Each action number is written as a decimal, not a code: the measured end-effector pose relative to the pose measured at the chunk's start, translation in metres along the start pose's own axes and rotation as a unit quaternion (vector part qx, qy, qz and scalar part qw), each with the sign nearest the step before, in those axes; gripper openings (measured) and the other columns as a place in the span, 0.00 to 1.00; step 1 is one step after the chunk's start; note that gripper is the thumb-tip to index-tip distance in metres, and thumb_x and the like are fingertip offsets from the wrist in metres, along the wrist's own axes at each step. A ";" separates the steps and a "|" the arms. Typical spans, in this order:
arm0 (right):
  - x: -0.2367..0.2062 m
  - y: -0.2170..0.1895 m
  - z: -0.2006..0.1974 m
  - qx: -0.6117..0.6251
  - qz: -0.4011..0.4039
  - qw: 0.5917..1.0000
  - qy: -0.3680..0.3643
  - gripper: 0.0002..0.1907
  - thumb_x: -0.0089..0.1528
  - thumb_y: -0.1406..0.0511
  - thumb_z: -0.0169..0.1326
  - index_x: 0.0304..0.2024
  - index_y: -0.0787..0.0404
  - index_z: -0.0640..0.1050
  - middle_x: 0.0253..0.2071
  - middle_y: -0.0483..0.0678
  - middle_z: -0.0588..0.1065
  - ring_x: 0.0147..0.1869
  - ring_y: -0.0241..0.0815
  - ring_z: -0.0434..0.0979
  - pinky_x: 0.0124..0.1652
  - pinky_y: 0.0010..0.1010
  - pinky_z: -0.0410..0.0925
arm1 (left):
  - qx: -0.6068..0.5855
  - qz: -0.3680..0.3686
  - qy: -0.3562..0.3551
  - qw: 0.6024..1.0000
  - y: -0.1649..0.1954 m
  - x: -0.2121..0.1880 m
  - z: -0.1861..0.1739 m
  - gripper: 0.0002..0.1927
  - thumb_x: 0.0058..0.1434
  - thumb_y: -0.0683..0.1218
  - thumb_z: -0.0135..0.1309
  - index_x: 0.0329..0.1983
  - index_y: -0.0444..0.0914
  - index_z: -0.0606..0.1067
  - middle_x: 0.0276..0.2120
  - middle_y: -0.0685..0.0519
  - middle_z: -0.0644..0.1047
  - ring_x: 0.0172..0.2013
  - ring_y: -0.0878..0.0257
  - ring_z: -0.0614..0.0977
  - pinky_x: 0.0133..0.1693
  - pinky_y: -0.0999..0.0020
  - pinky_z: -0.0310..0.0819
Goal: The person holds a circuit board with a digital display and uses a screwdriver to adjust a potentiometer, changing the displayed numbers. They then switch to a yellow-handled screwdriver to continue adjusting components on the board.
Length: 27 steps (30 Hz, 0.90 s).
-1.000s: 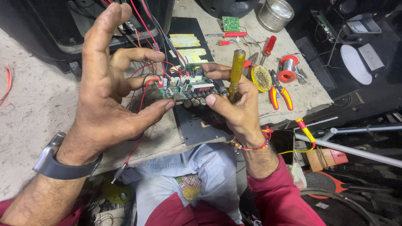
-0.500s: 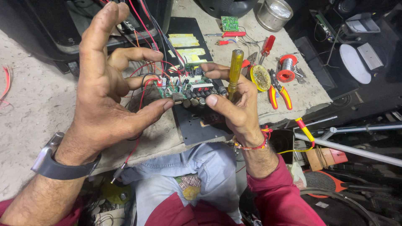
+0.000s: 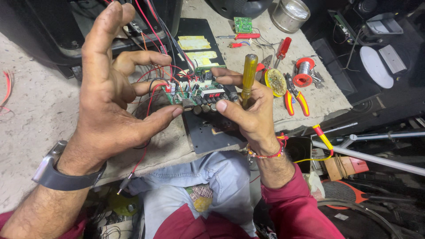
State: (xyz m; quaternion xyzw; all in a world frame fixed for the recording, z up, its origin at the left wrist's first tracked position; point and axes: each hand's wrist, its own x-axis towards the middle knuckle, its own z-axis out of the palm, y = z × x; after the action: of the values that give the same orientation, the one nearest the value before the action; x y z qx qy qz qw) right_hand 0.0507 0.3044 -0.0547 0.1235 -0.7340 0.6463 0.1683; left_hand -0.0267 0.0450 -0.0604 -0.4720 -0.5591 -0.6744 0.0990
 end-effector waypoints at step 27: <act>-0.002 -0.005 0.002 0.012 0.027 1.000 0.002 0.24 0.60 0.69 0.61 0.57 0.72 0.75 0.65 0.61 0.75 0.65 0.45 0.77 0.66 0.36 0.69 | 0.014 -0.006 0.008 1.000 -0.001 0.000 0.000 0.63 0.55 0.29 0.71 0.79 0.44 0.39 0.79 0.49 0.44 0.67 0.59 0.68 0.62 0.61 0.84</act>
State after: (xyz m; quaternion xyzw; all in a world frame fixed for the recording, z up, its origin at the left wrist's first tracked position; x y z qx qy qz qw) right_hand 0.0544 0.3015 -0.0509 0.1045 -0.7287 0.6597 0.1510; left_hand -0.0276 0.0452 -0.0605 -0.4615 -0.5706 -0.6710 0.1062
